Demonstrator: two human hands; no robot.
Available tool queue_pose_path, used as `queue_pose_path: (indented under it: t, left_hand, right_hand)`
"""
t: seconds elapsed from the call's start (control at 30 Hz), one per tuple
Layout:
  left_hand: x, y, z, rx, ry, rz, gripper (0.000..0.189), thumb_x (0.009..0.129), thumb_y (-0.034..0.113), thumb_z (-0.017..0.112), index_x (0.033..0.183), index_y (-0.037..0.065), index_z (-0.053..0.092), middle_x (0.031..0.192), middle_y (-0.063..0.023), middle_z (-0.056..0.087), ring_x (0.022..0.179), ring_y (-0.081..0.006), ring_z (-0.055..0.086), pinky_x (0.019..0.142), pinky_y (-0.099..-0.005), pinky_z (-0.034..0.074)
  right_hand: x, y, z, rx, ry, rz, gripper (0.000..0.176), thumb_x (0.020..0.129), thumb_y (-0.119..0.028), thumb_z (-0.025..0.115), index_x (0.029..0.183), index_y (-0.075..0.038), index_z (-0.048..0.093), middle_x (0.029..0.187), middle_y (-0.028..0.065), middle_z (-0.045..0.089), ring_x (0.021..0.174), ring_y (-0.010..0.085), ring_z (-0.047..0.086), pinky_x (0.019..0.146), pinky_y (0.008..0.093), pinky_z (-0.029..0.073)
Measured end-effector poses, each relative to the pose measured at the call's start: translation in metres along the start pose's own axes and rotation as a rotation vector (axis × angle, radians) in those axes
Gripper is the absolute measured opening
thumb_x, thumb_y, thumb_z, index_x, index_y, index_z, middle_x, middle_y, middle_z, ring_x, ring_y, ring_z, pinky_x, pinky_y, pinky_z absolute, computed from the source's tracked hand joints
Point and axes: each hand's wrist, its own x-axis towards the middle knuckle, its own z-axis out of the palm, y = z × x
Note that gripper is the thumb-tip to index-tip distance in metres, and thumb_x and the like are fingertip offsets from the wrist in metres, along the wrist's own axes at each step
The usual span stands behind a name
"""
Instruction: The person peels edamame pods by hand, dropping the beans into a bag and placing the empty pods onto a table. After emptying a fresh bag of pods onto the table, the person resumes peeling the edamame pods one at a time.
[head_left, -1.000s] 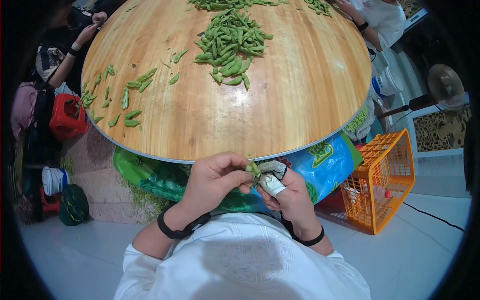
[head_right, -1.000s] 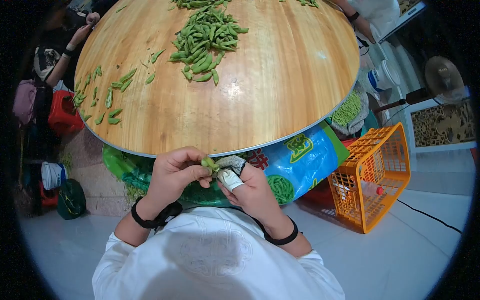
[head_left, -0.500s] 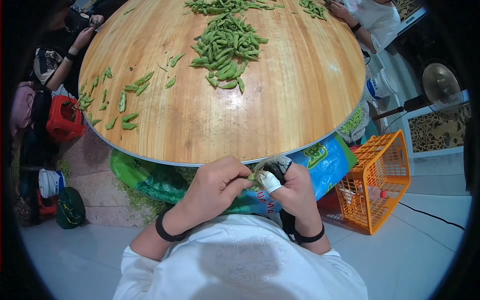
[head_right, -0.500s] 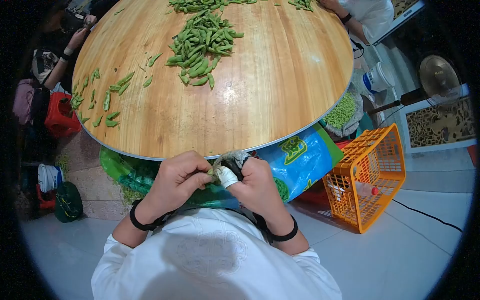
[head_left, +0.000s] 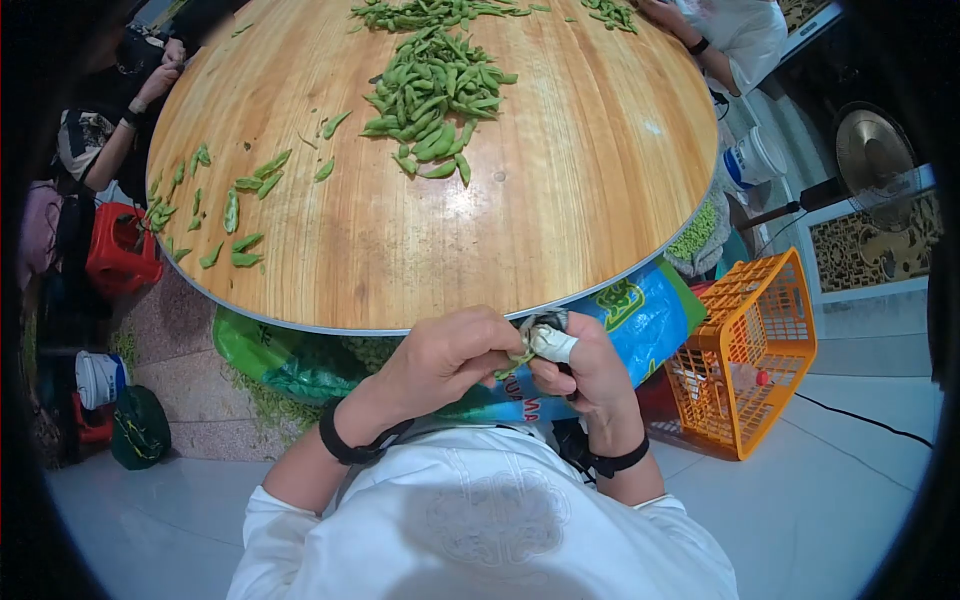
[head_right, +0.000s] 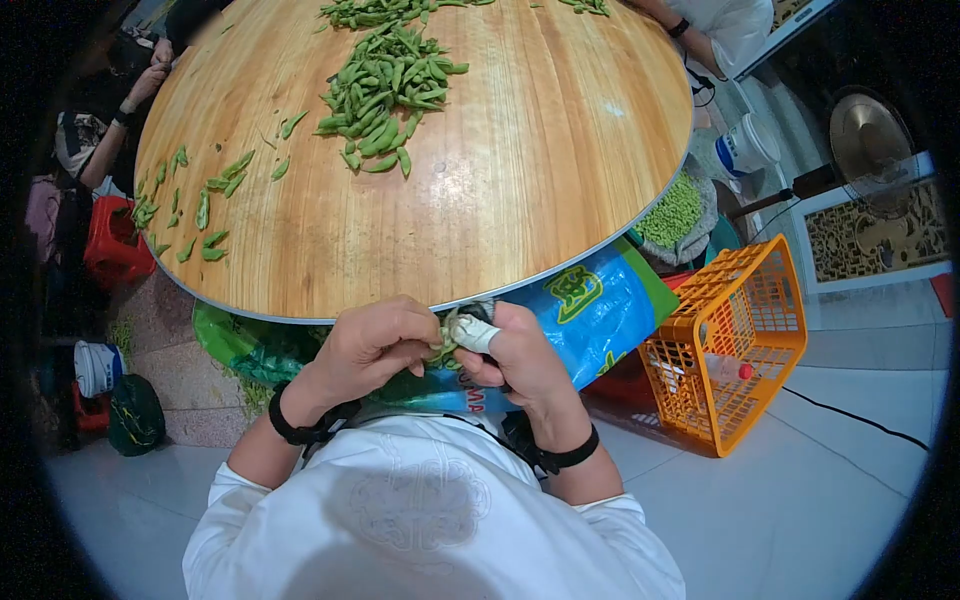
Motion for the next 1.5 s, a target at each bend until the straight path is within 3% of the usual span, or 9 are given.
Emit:
queue_pose_path:
  t: [0.23,0.3,0.4,0.7,0.83,1.17,1.23,1.37,1.5]
  left_hand:
    - [-0.001,0.01,0.008,0.349,-0.012,0.138,0.016,0.076,-0.006,0.059,0.09,0.001,0.057,0.096,-0.0106,0.06,0.075,-0.0188,0.062,0.062,-0.0264,0.05]
    - [0.0,0.024,0.007,0.219,0.029,-0.213,0.017,0.075,-0.004,0.062,0.091,0.0,0.057,0.094,-0.0108,0.061,0.074,-0.0203,0.062,0.063,-0.0263,0.049]
    - [0.006,0.029,0.005,0.006,0.083,-0.255,0.02,0.074,0.0,0.065,0.092,0.0,0.057,0.09,-0.0118,0.061,0.071,-0.0207,0.062,0.061,-0.0273,0.048]
    - [-0.003,0.054,-0.126,1.449,0.452,-0.21,0.021,0.069,-0.001,0.061,0.089,0.002,0.058,0.086,-0.014,0.056,0.083,-0.0307,0.055,0.07,-0.0356,0.045]
    - [0.05,0.015,-0.143,1.048,0.098,0.087,0.015,0.07,0.001,0.059,0.085,0.001,0.058,0.08,-0.0148,0.051,0.08,-0.0312,0.053,0.067,-0.0366,0.043]
    - [0.087,-0.026,-0.132,0.996,0.077,0.213,0.008,0.074,0.003,0.059,0.082,0.0,0.057,0.078,-0.0151,0.052,0.076,-0.028,0.054,0.068,-0.0348,0.045]
    - [0.076,0.01,-0.111,0.129,0.134,-0.376,0.004,0.081,0.004,0.058,0.083,0.001,0.056,0.075,-0.0087,0.058,0.068,-0.016,0.057,0.06,-0.0279,0.045]
    - [0.049,0.027,-0.078,-0.318,0.1,-0.491,0.006,0.088,0.007,0.056,0.092,0.002,0.055,0.072,-0.0017,0.059,0.062,-0.0051,0.053,0.056,-0.0187,0.043]
    - [0.033,0.031,-0.052,-0.551,0.192,-0.58,0.006,0.085,-0.001,0.056,0.091,0.001,0.057,0.073,-0.0021,0.06,0.062,-0.0068,0.055,0.058,-0.0192,0.046]
  right_hand:
    - [-0.023,-0.012,-0.004,-0.615,0.39,-0.309,0.008,0.083,-0.007,0.058,0.088,-0.001,0.059,0.067,0.0024,0.058,0.053,0.0084,0.05,0.048,0.0224,0.038]
    - [-0.028,-0.015,0.005,-0.727,0.351,-0.371,0.009,0.082,-0.006,0.058,0.088,0.0,0.059,0.07,0.0045,0.059,0.058,0.0111,0.053,0.052,0.0248,0.042]
    - [-0.027,-0.01,0.018,-0.857,0.213,-0.461,0.012,0.081,-0.005,0.056,0.091,0.0,0.06,0.076,0.012,0.062,0.068,0.0227,0.061,0.062,0.0295,0.047]
    - [-0.02,-0.013,0.027,-0.757,0.181,-0.398,0.025,0.088,-0.009,0.048,0.11,0.002,0.053,0.077,0.0065,0.058,0.066,0.0136,0.055,0.062,0.0268,0.046]
    - [-0.019,-0.024,0.048,-0.883,-0.029,-0.369,0.027,0.09,-0.012,0.043,0.112,0.002,0.051,0.077,0.0074,0.06,0.063,0.017,0.059,0.06,0.0282,0.048]
    - [-0.015,-0.035,0.036,-1.148,0.047,-0.649,0.035,0.08,-0.006,0.052,0.114,0.0,0.054,0.079,0.0181,0.062,0.07,0.0337,0.062,0.062,0.0357,0.049]
    - [-0.009,-0.04,0.036,-1.195,0.108,-0.789,0.041,0.076,0.001,0.057,0.116,-0.001,0.054,0.08,0.0197,0.062,0.069,0.0353,0.062,0.062,0.0373,0.049]
    - [0.016,-0.037,0.038,-1.219,0.209,-0.917,0.035,0.079,-0.004,0.059,0.114,-0.002,0.056,0.07,0.0126,0.062,0.055,0.0211,0.059,0.054,0.0283,0.047]
    - [0.022,-0.034,0.039,-1.202,0.132,-0.846,0.03,0.077,-0.004,0.061,0.106,-0.001,0.059,0.076,0.0167,0.062,0.062,0.0316,0.061,0.055,0.0341,0.048]
